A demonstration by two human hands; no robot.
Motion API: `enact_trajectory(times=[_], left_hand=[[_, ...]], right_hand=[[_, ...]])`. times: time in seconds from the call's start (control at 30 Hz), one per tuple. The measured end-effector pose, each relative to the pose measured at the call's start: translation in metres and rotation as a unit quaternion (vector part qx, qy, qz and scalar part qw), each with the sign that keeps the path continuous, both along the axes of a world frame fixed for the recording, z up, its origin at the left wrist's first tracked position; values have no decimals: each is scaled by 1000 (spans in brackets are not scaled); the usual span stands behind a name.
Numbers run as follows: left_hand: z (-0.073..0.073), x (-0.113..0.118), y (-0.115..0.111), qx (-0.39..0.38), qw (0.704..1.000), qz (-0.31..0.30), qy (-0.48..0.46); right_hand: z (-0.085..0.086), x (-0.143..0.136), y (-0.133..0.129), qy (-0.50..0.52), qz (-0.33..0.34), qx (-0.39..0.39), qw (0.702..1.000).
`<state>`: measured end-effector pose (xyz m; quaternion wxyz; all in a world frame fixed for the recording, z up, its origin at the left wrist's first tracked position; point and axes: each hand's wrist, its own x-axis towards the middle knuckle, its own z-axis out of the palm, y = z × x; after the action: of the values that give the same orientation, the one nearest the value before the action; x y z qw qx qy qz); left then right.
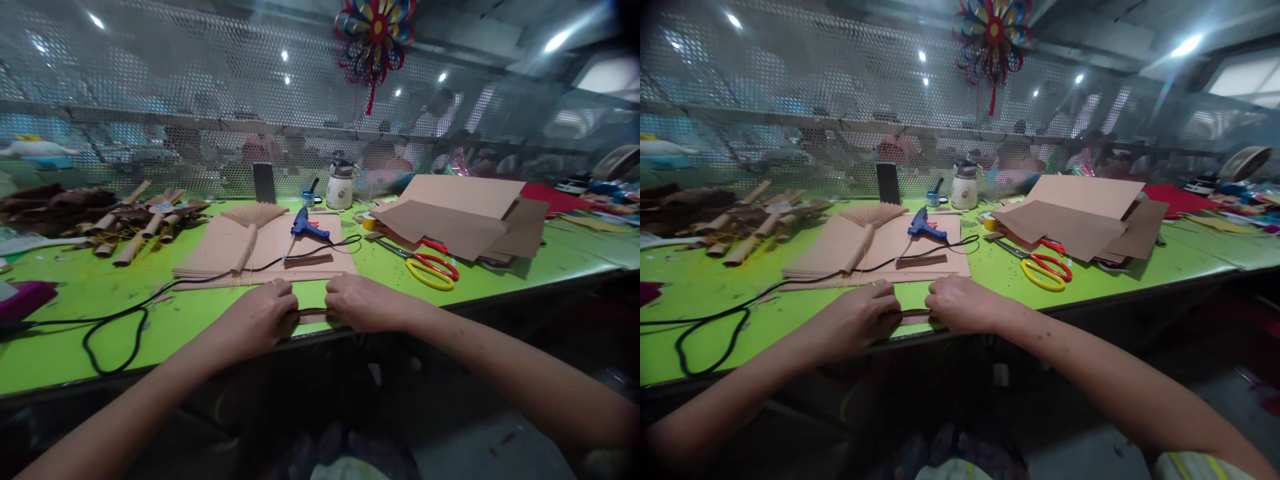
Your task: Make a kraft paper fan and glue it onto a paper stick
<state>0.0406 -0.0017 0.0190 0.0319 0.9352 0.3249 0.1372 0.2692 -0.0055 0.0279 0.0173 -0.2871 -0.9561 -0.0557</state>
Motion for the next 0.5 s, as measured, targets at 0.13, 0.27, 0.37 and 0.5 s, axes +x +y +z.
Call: enact_trajectory(times=[0.13, 0.27, 0.37, 0.5], left_hand=[[-11, 14, 8, 21, 1000, -17, -3], [-20, 14, 12, 16, 998, -32, -43], [-20, 10, 10, 13, 998, -24, -50], [-15, 6, 5, -10, 999, -25, -26]], right_hand=[[-9, -18, 2, 22, 6, 39, 999], [-17, -23, 2, 58, -17, 25, 998], [-18, -18, 2, 68, -28, 0, 997], [-12, -12, -2, 61, -20, -25, 998]])
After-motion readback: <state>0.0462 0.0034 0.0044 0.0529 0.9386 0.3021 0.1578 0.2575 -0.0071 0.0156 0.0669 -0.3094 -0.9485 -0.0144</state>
